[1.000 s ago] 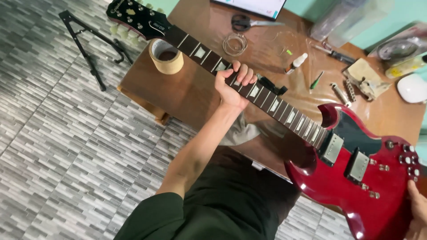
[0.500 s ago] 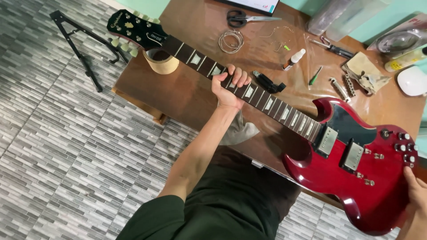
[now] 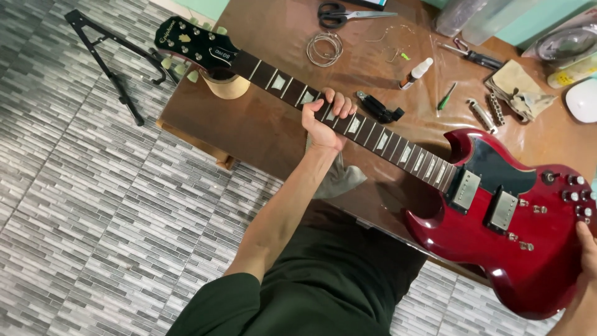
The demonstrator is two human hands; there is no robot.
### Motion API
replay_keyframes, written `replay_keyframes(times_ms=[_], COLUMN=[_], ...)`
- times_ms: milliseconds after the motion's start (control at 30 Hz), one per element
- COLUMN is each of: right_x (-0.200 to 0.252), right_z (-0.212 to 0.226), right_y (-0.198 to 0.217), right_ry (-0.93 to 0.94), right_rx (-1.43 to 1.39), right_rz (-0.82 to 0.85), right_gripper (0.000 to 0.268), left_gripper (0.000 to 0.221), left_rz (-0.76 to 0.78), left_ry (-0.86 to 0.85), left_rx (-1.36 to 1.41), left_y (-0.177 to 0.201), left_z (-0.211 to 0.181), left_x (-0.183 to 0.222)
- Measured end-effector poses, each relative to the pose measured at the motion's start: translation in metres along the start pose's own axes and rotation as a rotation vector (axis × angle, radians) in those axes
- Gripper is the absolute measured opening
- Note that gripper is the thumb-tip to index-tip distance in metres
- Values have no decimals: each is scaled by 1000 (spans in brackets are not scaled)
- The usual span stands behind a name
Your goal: Cleaning the body and neck of an electric guitar with a cloth and inspecting the front electronics.
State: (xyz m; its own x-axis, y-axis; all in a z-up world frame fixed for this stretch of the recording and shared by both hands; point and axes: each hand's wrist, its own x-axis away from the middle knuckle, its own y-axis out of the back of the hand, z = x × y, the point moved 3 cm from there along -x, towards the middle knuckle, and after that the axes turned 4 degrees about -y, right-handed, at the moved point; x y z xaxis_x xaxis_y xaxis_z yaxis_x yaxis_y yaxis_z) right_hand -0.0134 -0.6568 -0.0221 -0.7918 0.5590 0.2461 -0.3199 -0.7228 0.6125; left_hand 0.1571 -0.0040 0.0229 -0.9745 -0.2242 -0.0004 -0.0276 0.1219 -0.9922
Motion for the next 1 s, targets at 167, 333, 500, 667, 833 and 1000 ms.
replay_keyframes(times_ms=[167,333,500,667,833,1000], right_x=[-52,-15,23,50,178,201], right_z=[-54,0,21,60,243,320], right_y=[19,15,3,-29,-172,-273], right_ry=[-69,151,46,-50,1146,900], right_rx=[100,600,466,765,320,850], right_rz=[-164,-222,-376,-671,-291,211], right_gripper=[66,78,67,83,35,89], left_gripper=[18,24,23,39,26,94], left_rz=[-16,-108,-204,-414,-400,-515], left_ry=[50,85,149,189,-972,-887], left_rx=[32,-28,-110,-380,-1243,-1945], left_y=[10,24,5,3,59,69], left_z=[-2,-2,-16,-41,-140,-228], left_x=[-3,-5,10,24,42,-12])
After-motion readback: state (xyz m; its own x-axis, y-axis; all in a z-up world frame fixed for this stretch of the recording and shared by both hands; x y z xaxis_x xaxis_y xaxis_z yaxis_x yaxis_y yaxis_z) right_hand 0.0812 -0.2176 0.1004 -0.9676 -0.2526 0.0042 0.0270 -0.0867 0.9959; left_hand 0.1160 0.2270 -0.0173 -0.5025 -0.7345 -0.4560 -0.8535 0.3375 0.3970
